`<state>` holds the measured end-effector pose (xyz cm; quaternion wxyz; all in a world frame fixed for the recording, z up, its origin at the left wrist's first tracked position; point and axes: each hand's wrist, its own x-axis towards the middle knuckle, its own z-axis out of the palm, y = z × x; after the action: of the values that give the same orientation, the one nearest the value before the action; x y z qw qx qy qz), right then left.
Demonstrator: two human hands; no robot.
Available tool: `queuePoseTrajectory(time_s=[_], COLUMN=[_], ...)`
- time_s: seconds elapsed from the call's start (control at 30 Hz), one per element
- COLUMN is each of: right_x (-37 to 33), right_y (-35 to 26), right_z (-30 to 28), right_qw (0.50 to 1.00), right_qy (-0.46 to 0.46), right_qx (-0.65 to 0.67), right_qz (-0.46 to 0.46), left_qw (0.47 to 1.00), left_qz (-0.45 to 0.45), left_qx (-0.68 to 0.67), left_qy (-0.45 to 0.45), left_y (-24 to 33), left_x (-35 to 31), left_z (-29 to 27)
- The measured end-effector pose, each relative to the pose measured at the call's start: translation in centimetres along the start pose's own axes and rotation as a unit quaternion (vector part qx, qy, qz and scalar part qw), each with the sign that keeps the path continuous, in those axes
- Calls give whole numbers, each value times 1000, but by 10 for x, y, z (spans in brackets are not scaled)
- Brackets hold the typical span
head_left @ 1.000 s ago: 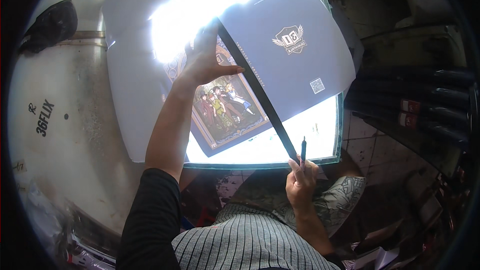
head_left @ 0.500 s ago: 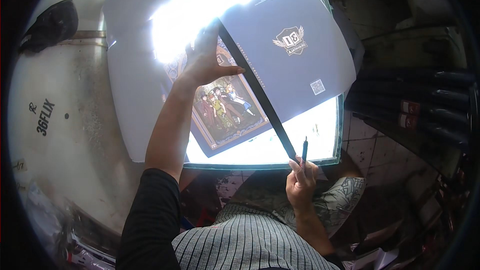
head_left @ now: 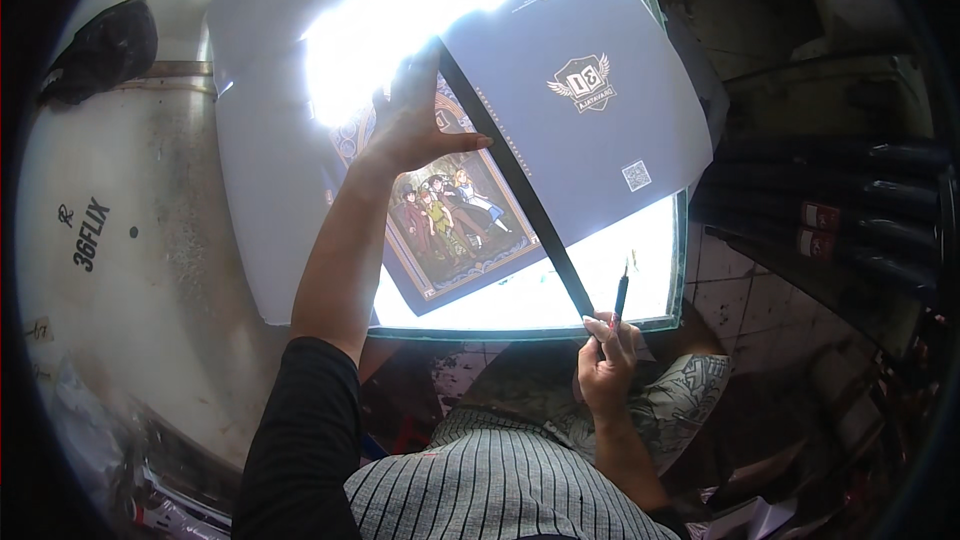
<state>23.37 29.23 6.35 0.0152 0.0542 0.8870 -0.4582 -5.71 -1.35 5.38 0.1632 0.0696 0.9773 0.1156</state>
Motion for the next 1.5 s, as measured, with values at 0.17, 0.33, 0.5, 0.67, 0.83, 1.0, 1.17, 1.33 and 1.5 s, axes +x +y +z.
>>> queuePoseTrajectory(time_s=[0.17, 0.33, 0.5, 0.67, 0.83, 1.0, 1.17, 1.33, 1.5], right_x=[1, 3, -1, 1, 0, 0, -1, 0, -1], right_y=[-1, -6, -2, -4, -3, -2, -1, 0, 2], right_z=[0, 6, 7, 9, 6, 6, 5, 3, 4], right_qw=[997, 985, 980, 984, 983, 979, 975, 974, 976], right_qy=[-3, -3, 24, 18, 0, -7, -26, -37, -48], right_qx=[-62, -150, -178, -157, -166, -189, -202, -201, -194], right_qz=[-37, -88, -82, -82, -74, -80, -84, -93, -88], left_qw=[1000, 999, 999, 1000, 1000, 997, 995, 995, 996], left_qz=[-7, 19, -1, -1, 0, 54, 65, 68, 55], left_qx=[3, -13, 41, 29, 17, -11, -27, -22, -38], left_qy=[-8, 32, -6, -2, -1, 48, 66, 70, 66], left_y=[2, -8, 0, -3, -1, -6, -11, -10, -9], left_x=[1, -4, -1, -5, -4, -9, -10, -9, -10], left_z=[-4, -2, 3, -1, -3, -1, 2, 3, 3])
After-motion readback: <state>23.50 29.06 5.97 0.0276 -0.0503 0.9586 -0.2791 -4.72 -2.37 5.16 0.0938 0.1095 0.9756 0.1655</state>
